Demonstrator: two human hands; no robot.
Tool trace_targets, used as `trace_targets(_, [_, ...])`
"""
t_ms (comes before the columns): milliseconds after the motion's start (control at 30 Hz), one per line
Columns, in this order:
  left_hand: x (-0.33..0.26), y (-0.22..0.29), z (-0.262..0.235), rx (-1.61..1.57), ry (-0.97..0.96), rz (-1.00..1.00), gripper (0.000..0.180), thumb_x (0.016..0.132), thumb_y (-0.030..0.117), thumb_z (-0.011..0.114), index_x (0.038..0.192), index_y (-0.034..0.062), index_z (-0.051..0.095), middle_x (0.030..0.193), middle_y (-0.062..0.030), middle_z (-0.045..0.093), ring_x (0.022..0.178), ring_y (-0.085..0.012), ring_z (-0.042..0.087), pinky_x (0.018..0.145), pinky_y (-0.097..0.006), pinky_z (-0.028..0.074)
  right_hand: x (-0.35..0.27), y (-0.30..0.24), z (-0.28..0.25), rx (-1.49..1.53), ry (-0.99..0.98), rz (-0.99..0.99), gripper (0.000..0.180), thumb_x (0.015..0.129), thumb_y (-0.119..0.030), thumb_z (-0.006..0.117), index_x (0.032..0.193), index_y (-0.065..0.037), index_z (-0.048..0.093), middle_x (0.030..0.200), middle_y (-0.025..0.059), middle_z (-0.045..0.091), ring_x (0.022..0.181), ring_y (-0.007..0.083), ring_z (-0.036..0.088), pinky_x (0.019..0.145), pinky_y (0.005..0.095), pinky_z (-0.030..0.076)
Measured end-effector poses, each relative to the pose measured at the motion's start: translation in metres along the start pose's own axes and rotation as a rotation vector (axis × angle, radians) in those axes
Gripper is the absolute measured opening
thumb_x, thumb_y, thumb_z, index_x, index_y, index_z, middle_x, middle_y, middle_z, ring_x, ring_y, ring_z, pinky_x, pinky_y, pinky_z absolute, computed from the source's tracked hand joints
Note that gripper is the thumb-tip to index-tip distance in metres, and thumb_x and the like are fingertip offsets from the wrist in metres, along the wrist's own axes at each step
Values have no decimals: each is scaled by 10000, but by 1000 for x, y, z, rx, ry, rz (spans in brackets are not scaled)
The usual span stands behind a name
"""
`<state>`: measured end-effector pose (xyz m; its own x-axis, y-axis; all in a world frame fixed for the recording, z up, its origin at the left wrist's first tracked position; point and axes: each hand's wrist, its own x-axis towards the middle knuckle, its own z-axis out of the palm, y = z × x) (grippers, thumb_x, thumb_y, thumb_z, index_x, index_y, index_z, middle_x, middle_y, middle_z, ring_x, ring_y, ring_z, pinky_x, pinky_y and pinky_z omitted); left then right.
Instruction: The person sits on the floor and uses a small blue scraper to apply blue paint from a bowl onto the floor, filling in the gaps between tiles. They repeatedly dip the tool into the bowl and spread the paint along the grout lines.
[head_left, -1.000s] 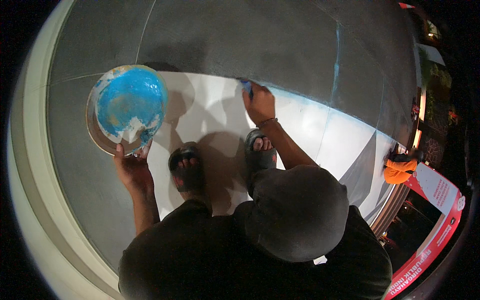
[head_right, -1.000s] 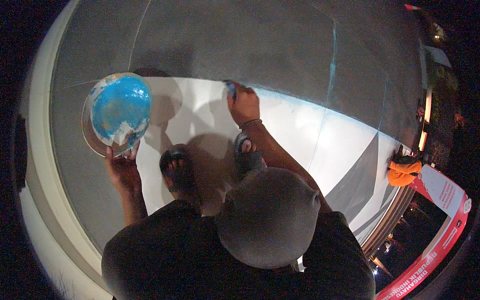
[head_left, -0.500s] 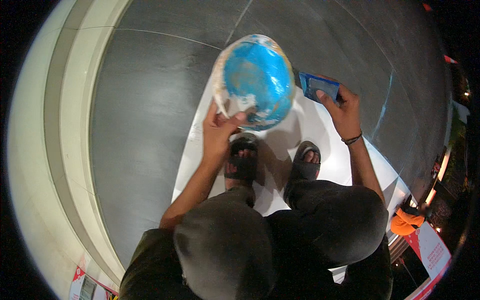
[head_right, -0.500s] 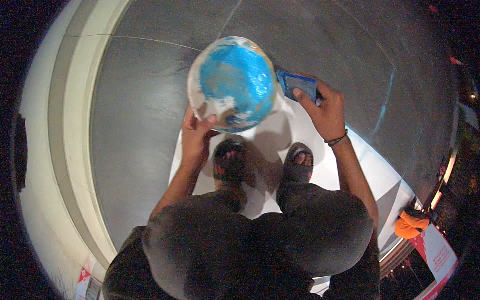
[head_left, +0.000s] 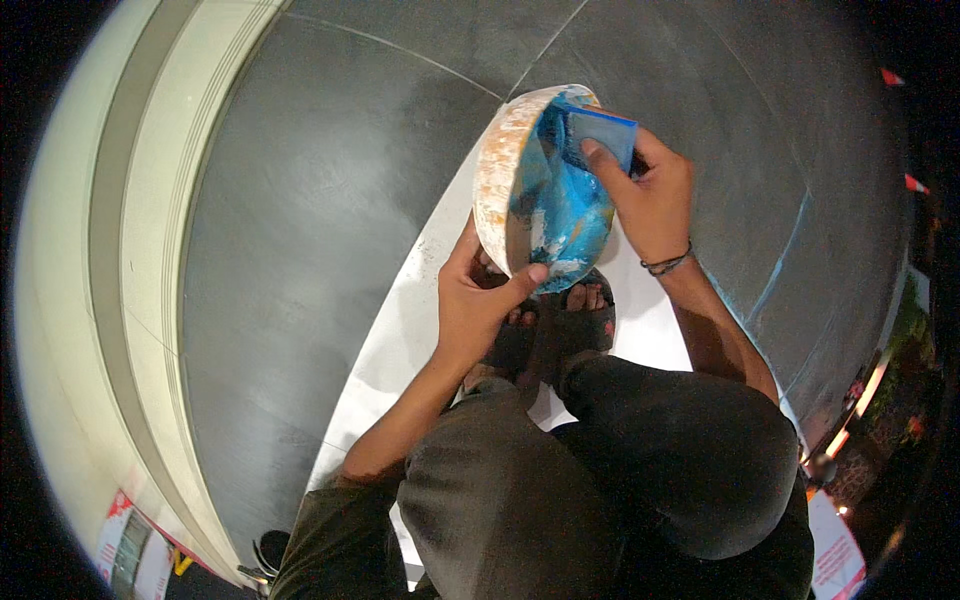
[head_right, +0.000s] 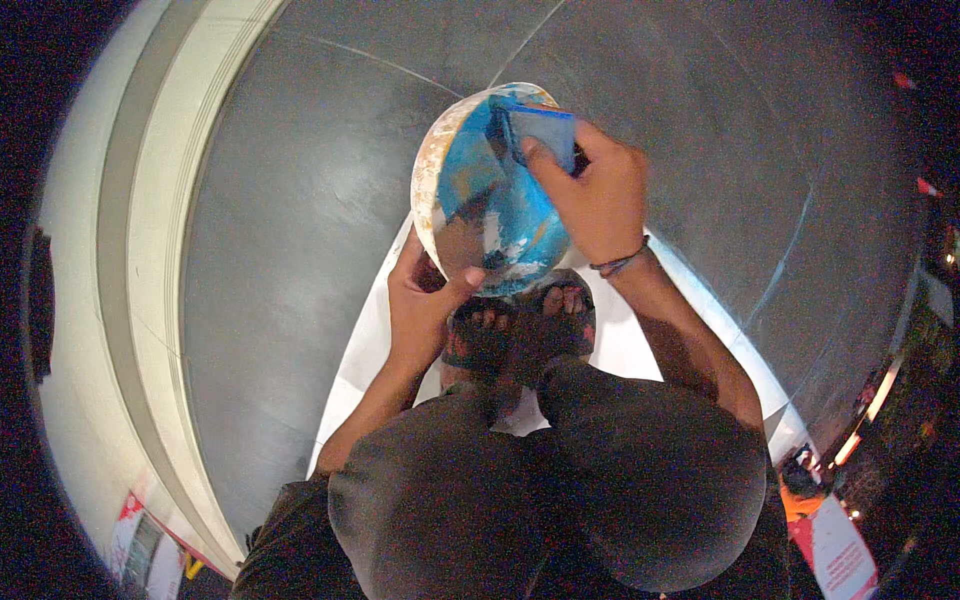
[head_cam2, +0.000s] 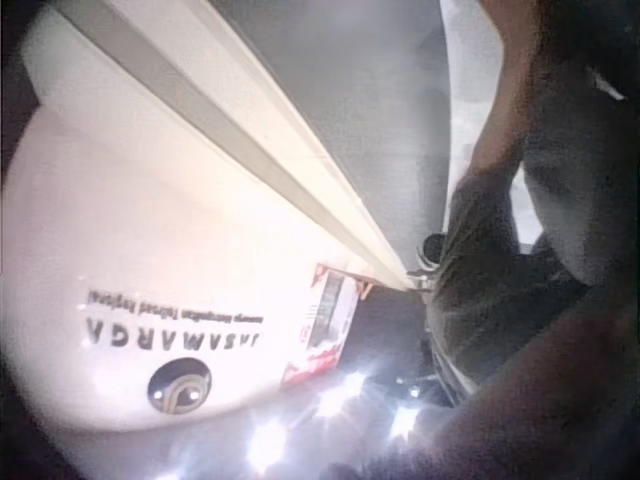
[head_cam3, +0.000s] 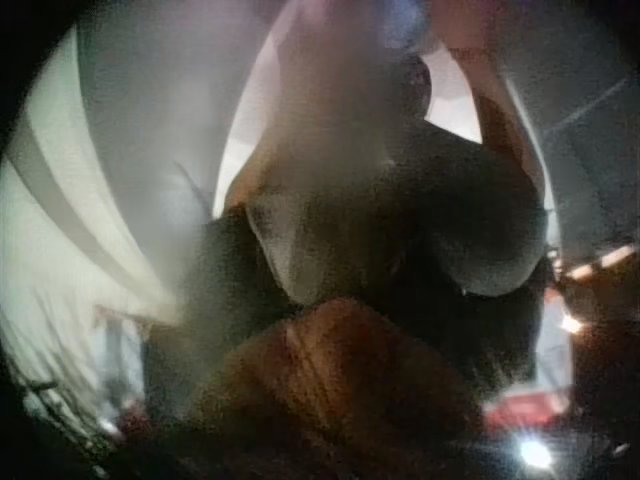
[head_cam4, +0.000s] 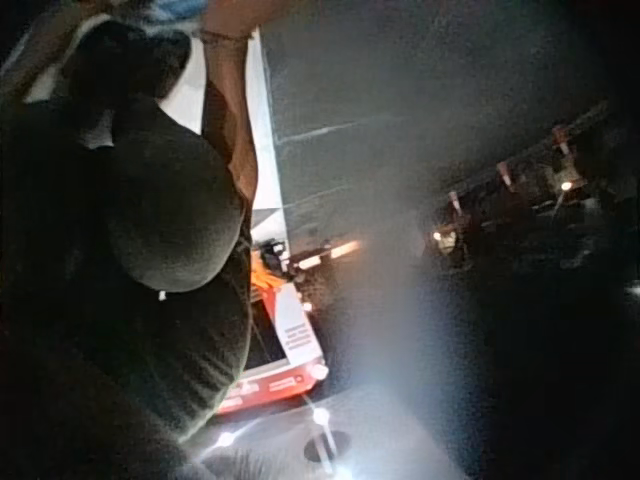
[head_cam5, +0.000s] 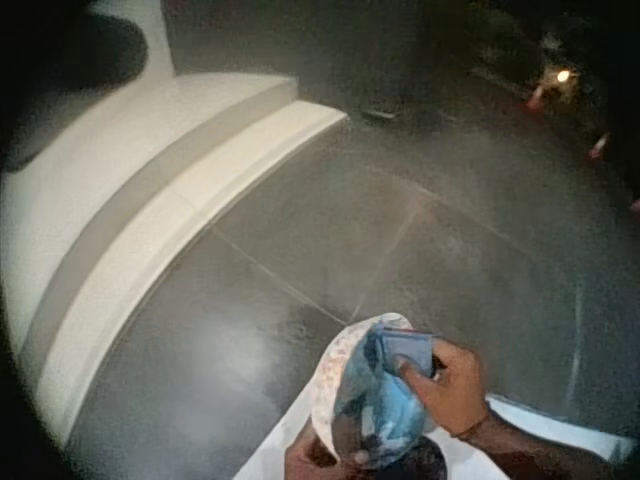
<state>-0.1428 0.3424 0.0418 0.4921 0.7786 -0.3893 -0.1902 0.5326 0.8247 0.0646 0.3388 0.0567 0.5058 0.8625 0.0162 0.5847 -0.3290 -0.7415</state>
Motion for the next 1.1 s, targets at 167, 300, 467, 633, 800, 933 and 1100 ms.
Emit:
trace_targets(167, [0, 2, 0, 48, 18, -44, 808, 766, 53, 784, 1452, -1, 362, 1200, -111, 617, 1040, -154, 604, 900, -308, 502, -1, -3, 18, 178, -127, 27, 287, 843, -253, 729, 1002, -17, 689, 738, 117, 670, 631, 117, 607, 590, 315, 484])
trace_targets(300, [11, 1, 7, -27, 72, 14, 763, 782, 101, 787, 1432, 19, 397, 1165, -101, 630, 1010, -157, 615, 875, -292, 504, -9, -6, -4, 468, -357, 115, 290, 875, -220, 708, 1067, -5, 674, 905, 68, 707, 788, 116, 627, 724, 293, 506])
trace_targets(467, [8, -21, -17, 21, 295, -64, 676, 778, 218, 798, 1339, 13, 483, 1062, -112, 655, 885, -175, 661, 777, -292, 540, -22, 64, -47, 561, -112, 166, 325, 907, -196, 673, 1168, -5, 642, 1095, 99, 679, 986, 175, 628, 883, 341, 501])
trace_targets(633, [17, -42, -33, -185, 391, 29, 498, 857, 182, 704, 1281, 29, 491, 1054, -92, 636, 894, -213, 662, 767, -371, 580, -86, 174, -88, 66, 170, 160, 346, 891, -171, 687, 1222, -78, 643, 1210, 122, 654, 1096, 219, 622, 926, 382, 507])
trace_targets(800, [23, -32, -39, -110, 438, 71, 580, 898, 261, 645, 1368, 40, 387, 1292, -143, 517, 1114, -284, 586, 869, -444, 554, -148, 212, -65, -489, 112, 81, 499, 755, 13, 744, 1204, -192, 670, 1232, 25, 650, 1086, 237, 568, 953, 367, 447])
trace_targets(933, [27, -29, -31, -96, 420, 52, 601, 898, 279, 639, 1387, 54, 372, 1316, -146, 503, 1148, -285, 565, 895, -457, 537, -165, 215, -59, -598, 121, 113, 614, 666, 55, 770, 1214, -200, 664, 1268, 11, 621, 1031, 237, 530, 912, 369, 457])
trace_targets(1100, [24, -31, -33, -32, 441, 32, 675, 886, 386, 622, 1405, 45, 356, 1360, -171, 467, 1198, -328, 520, 949, -498, 478, -163, 224, -46, -663, 122, 77, 622, 678, 57, 750, 1233, -203, 647, 1244, 20, 618, 1072, 259, 517, 908, 385, 476])
